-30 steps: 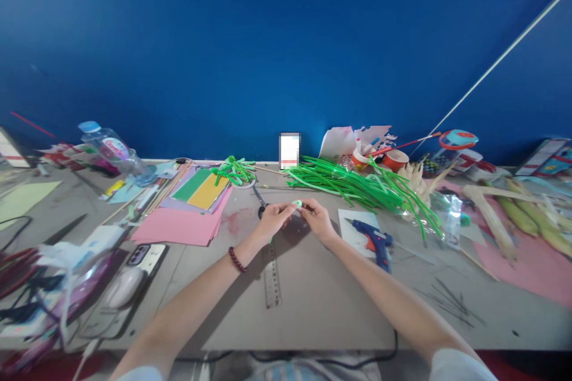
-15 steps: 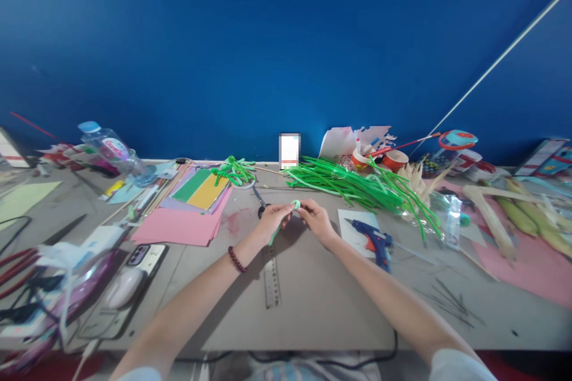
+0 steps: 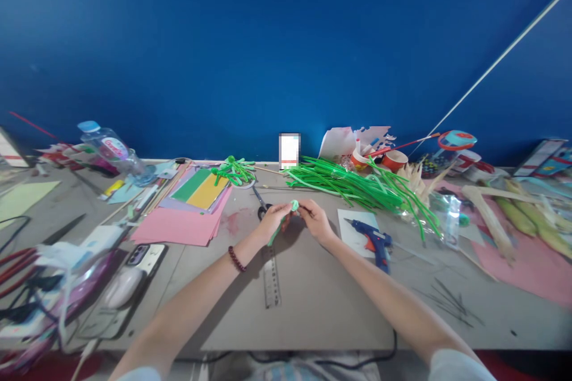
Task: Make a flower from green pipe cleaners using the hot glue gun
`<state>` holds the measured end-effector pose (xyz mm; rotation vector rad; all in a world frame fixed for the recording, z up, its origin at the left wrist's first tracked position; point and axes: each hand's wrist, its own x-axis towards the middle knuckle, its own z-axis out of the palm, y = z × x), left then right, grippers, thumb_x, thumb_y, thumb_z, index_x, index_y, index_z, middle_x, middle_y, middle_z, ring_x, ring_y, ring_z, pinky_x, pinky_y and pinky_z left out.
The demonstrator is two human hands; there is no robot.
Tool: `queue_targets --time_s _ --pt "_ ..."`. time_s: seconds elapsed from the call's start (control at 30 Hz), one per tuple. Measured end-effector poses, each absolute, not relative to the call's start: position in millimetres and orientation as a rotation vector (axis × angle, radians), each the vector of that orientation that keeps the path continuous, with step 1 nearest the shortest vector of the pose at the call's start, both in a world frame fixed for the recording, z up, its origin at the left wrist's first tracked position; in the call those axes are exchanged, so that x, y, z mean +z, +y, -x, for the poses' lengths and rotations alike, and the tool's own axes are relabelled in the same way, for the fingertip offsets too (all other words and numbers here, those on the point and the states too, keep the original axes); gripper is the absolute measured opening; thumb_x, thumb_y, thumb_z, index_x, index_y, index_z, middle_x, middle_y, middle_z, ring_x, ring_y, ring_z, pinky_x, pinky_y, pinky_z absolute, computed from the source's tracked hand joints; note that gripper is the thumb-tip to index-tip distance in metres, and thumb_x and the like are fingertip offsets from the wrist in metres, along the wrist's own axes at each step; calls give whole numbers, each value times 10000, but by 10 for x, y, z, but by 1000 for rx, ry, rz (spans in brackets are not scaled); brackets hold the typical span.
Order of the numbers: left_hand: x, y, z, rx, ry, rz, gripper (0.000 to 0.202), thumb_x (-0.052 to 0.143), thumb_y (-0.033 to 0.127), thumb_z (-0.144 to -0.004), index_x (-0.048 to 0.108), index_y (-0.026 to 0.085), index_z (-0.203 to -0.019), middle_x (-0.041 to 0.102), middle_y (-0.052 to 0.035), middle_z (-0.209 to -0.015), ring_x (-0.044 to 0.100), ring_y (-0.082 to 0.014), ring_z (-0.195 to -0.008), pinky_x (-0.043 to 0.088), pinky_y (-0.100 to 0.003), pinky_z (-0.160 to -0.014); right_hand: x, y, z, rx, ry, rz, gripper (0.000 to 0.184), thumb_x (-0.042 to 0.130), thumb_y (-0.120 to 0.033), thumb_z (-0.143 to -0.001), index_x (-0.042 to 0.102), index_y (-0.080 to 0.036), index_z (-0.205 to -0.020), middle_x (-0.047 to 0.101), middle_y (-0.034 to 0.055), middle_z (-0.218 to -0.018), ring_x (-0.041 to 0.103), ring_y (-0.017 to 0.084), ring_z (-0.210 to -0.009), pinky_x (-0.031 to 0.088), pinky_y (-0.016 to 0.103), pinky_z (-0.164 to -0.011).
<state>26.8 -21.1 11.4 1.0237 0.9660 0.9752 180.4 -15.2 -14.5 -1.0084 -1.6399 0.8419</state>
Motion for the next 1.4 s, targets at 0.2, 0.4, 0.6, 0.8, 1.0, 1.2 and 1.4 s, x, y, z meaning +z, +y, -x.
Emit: queue_targets --time_s 0.2,0.4,0.6,0.8,1.0,1.2,1.4 --pt "223 -224 -254 808 833 -759 304 683 399 -690 555 129 -630 472 24 -506 402 -69 -394 289 -221 -406 -134 -175 -1787 942 -1639 950 315 465 -335 -874 634 -219 -1113 577 36 -820 492 134 -653 440 266 -620" --pt "201 -215 -216 713 736 -673 224 591 325 -761 556 131 -655 439 24 -511 374 -63 -389 288 -207 -389 -125 -190 -1748 1164 -1507 914 347 514 -449 -839 601 -197 -1062 543 0 -705 463 113 -576 414 250 -562" --pt "189 -217 -226 742 815 -819 313 547 402 -761 562 139 -592 488 -12 -486 436 -101 -407 342 -244 -426 -142 -169 -1724 1272 -1365 948 378 573 -523 -763 565 -202 -963 553 -11 -668 504 121 -565 409 249 -533" --pt "179 -224 -247 953 1068 -1275 277 652 412 -699 603 141 -666 526 16 -536 453 -94 -450 333 -227 -460 -135 -150 -1757 1232 -1330 1014 344 599 -464 -737 570 -195 -949 572 -7 -726 450 90 -522 415 239 -506" --pt "176 -248 -246 987 1152 -1541 350 542 485 -787 607 146 -729 523 23 -572 478 -106 -500 356 -229 -513 -151 -130 -1762 1249 -1303 1031 382 602 -496 -715 546 -188 -933 528 -38 -660 435 77 -483 379 224 -464" --pt "252 -276 -248 1003 1148 -1550 351 533 470 -797 604 148 -676 448 33 -488 402 -103 -470 295 -231 -492 -137 -143 -1785 1311 -1284 1043 399 611 -510 -711 544 -189 -937 503 -48 -599 451 88 -490 341 210 -437" --pt "216 -274 -246 1011 1149 -1594 317 537 446 -804 626 155 -715 505 16 -541 422 -116 -507 319 -235 -527 -113 -149 -1787 1294 -1241 1070 404 638 -527 -680 573 -188 -890 521 -40 -584 463 92 -482 342 209 -428"
